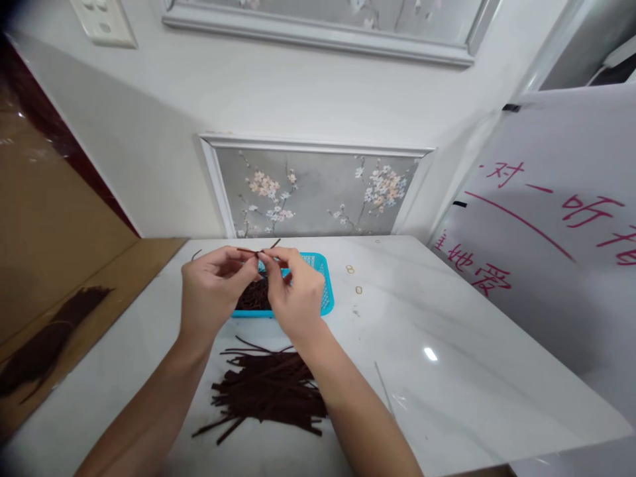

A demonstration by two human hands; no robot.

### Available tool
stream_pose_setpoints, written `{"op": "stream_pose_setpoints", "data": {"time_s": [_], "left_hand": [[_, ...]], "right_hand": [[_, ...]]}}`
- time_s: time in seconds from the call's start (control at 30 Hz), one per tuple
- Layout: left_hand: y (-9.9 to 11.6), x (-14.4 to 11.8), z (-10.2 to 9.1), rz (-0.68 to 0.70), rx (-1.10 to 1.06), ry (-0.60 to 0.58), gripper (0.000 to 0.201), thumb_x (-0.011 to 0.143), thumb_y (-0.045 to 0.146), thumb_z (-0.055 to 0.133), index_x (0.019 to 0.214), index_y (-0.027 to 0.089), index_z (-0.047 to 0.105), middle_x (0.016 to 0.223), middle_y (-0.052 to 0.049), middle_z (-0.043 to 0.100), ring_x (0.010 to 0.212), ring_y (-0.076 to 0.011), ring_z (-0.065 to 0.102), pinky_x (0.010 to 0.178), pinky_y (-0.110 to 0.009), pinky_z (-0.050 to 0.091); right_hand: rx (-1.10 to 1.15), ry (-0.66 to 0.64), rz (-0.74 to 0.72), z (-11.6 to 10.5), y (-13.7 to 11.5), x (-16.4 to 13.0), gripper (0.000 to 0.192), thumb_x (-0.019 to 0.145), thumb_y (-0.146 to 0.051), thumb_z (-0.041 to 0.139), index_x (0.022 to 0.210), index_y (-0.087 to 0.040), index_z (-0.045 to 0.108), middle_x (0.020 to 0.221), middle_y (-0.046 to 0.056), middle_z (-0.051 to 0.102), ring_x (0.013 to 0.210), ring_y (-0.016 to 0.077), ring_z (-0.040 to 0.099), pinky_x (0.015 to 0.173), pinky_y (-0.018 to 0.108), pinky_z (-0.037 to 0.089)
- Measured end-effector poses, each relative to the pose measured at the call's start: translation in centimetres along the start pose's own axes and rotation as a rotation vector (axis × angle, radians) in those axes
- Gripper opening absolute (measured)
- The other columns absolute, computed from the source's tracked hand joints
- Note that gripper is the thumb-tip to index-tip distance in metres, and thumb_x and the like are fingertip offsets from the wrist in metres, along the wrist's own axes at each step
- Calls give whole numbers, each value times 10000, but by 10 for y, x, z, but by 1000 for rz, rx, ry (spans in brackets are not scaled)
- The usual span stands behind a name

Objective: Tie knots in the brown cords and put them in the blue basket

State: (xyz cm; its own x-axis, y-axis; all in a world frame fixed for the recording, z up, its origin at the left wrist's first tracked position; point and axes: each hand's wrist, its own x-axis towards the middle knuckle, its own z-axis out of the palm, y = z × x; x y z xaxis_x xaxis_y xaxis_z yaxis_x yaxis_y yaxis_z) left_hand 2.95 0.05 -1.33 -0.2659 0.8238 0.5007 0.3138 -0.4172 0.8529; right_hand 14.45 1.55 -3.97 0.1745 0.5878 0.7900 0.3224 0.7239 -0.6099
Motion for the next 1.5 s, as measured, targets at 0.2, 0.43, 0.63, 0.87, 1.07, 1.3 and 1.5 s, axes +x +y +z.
{"op": "stream_pose_setpoints", "data": {"time_s": [0.2, 0.43, 0.63, 0.87, 1.07, 1.3, 1.5], "left_hand": [[-3, 1, 0, -26, -56, -24, 60, 693, 201, 681, 739, 162, 686, 592, 27, 648, 521, -116, 615, 475, -193, 471], [-8, 3, -1, -23, -235, -84, 113, 782, 278, 664, 785, 167, 648, 649, 22, 648, 544, -111, 634, 509, -199, 491], [-14, 6, 0, -32, -155, -162, 76, 767, 239, 660, 780, 168, 636, 567, 39, 583, 504, -111, 590, 527, -219, 497], [-21, 5, 8, 71, -107, -170, 153, 874, 327, 584, 808, 190, 563, 693, 25, 591, 554, -101, 575, 542, -208, 461], [-43, 6, 24, 302, 359, 58, 296, 1002, 382, 395, 839, 194, 555, 693, -8, 602, 612, -137, 552, 596, -241, 368], [-60, 8, 38, 369, 685, 216, 259, 1008, 293, 384, 878, 170, 571, 770, -66, 634, 655, -175, 550, 561, -277, 225], [-61, 10, 31, 326, 564, 144, 268, 1012, 331, 384, 855, 187, 546, 727, -30, 615, 636, -163, 526, 592, -261, 259]], "right_hand": [[-56, -43, 65, 3, 1, -1, 118, 953, -310, 564, 940, -215, 633, 788, 16, 718, 674, 128, 665, 571, 242, 466], [72, -127, 33, -4, 5, 7, 104, 910, -331, 632, 954, -240, 661, 891, 14, 721, 738, 125, 656, 553, 217, 492], [-113, -74, -105, -1, 12, 3, 120, 952, -276, 550, 969, -223, 656, 892, 55, 721, 781, 167, 661, 632, 281, 499], [-34, -101, 76, 8, 15, 0, 167, 964, -339, 521, 963, -203, 617, 854, 43, 693, 743, 154, 641, 630, 271, 477], [79, -114, 210, 13, 24, 4, 233, 928, -414, 565, 893, -194, 634, 812, 25, 677, 707, 141, 601, 591, 248, 450], [13, -1, 253, 16, 40, 2, 241, 909, -402, 588, 848, -185, 673, 811, 32, 698, 678, 142, 566, 659, 279, 453], [48, -68, 262, 19, 46, 1, 282, 893, -451, 605, 904, -181, 684, 865, 45, 718, 676, 138, 559, 633, 267, 453]]}}
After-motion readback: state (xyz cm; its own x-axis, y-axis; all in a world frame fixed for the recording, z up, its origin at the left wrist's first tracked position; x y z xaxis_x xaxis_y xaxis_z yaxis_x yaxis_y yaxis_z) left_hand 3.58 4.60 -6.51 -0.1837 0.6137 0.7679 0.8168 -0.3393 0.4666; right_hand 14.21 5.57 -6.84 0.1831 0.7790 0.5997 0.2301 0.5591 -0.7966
